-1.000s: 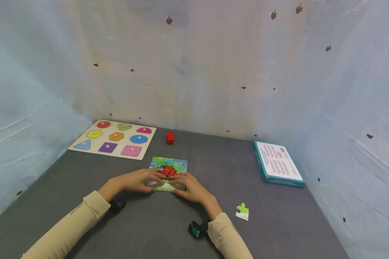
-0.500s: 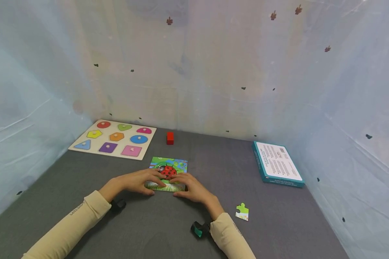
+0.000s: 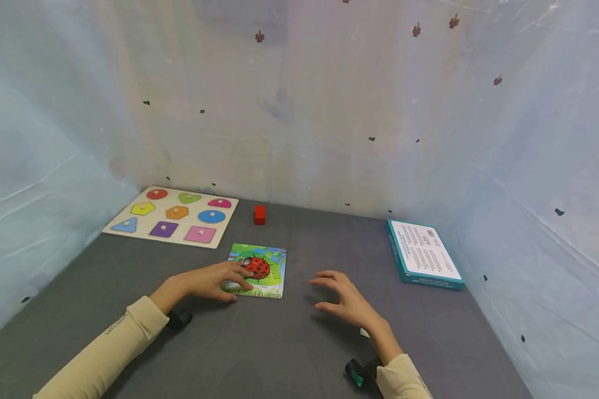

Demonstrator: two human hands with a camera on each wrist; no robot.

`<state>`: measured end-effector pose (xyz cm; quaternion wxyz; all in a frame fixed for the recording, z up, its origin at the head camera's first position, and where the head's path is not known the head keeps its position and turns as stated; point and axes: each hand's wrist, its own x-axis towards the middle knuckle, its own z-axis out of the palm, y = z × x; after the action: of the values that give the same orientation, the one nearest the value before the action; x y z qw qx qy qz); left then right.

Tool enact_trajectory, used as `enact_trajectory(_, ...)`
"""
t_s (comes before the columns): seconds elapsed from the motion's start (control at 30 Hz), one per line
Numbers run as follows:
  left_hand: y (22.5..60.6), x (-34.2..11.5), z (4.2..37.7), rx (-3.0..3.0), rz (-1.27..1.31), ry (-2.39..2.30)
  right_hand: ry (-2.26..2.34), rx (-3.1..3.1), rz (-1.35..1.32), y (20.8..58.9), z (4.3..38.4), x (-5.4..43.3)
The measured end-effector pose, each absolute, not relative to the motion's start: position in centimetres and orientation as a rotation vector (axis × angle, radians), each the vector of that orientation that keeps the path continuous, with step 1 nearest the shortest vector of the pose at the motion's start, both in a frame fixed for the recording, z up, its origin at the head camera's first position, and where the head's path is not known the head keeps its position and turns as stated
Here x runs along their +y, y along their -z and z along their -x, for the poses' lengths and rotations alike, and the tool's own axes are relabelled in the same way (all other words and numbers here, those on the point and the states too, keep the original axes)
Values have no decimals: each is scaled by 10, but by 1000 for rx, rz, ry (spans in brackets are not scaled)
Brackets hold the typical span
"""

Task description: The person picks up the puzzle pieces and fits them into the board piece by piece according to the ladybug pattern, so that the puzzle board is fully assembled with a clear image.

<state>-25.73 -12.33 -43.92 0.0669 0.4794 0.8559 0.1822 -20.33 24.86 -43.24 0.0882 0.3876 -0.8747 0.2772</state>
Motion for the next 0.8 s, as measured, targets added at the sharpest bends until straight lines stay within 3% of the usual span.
enact_trajectory(0.43,440,-124,259,2580,-1436,-560,-887,-2824,-775,440,159,343)
enact_trajectory(0.8,441,-123,259,2586,-1439,-551,-950,-2762,-864,452,149,352)
